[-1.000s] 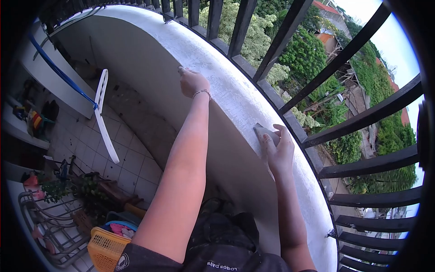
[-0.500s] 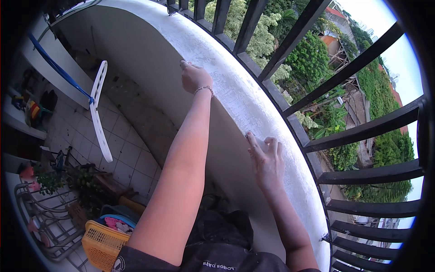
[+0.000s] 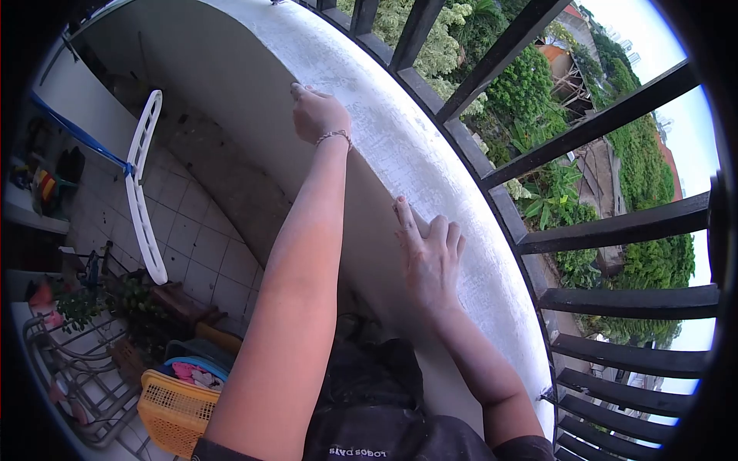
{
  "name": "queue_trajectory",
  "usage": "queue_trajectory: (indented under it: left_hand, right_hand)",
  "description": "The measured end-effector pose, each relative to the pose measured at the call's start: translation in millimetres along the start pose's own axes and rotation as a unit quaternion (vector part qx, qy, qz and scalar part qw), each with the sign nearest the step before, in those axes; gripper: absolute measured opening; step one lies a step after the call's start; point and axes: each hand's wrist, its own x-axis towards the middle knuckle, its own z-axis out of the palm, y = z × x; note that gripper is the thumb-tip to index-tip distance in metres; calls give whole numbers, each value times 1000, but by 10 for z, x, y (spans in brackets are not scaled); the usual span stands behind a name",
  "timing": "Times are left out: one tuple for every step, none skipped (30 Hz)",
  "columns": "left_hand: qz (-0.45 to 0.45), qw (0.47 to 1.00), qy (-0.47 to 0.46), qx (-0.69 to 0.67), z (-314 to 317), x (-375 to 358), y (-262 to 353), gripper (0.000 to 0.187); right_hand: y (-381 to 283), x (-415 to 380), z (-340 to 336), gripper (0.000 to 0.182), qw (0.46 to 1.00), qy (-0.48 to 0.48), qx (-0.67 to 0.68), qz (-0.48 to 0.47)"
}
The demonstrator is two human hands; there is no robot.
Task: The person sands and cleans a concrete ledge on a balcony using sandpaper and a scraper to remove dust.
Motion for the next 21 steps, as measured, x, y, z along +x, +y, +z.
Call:
queue_trajectory:
  left_hand:
    - [4,1000,4,1,18,10,-10,31]
    - [8,1000,9,0,33,33,-9,32]
    - [9,1000,11,-2,19,46,1,33]
    - [10,1000,10,-2,14,39,-4,33]
    - [13,1000,8,-1,19,31,-10,34]
    - [12,1000,6,-3,16,18,-4,35]
    - [10,1000,5,-5,2,13,6,35]
    - [7,1000,5,-8,0,22,10,36]
    - [11,1000,8,-9,16,31,2,36]
    - [12,1000,12,-11,32,35,-8,37]
    - [15,1000,15,-10,35,29,-34,37]
    - [8,1000,10,-8,31,23,-49,37]
    - [4,1000,5,-7,29,29,-43,37]
    - [0,1000,2,-9,28,37,-13,37]
    - [2,1000,5,-8,32,46,5,37]
    - [4,1000,8,-5,30,47,-1,37]
    - [5,1000,8,0,40,48,-21,37]
    - [9,1000,7,-7,43,49,-18,37]
    - [9,1000,5,-13,41,39,-18,37]
    - [8,1000,3,-21,38,36,-22,37]
    - [6,1000,-2,-18,27,25,-21,37]
  right_hand:
    - [-33,147,48,54,1000,15,7,-8]
    - [-65,311,101,53,999,30,15,-17]
    - [-80,394,126,53,998,45,23,-25]
    - [-67,392,119,52,998,41,23,-31]
    - [-37,375,108,51,998,36,22,-35]
    - [0,349,94,51,999,31,22,-38]
    - [52,246,42,50,999,15,15,-26]
    - [113,89,-37,50,1000,-1,8,-15]
    - [139,14,-70,49,1000,-16,0,-6]
    - [128,46,-39,49,1000,0,-12,-12]
    - [88,75,16,49,1000,15,-22,-15]
    - [36,112,74,50,999,31,-32,-13]
    - [-23,271,157,49,998,61,-7,-18]
    - [-88,439,238,49,997,67,-15,-24]
    - [-154,617,314,49,996,74,-23,-33]
    - [-197,714,347,48,995,81,-30,-42]
    - [-218,714,343,48,995,70,-55,-40]
    - [-186,652,311,49,996,71,-39,-42]
    - [-100,519,242,49,996,70,-25,-45]
    - [-13,380,170,49,996,69,-11,-51]
    - [54,217,96,50,998,40,-21,-36]
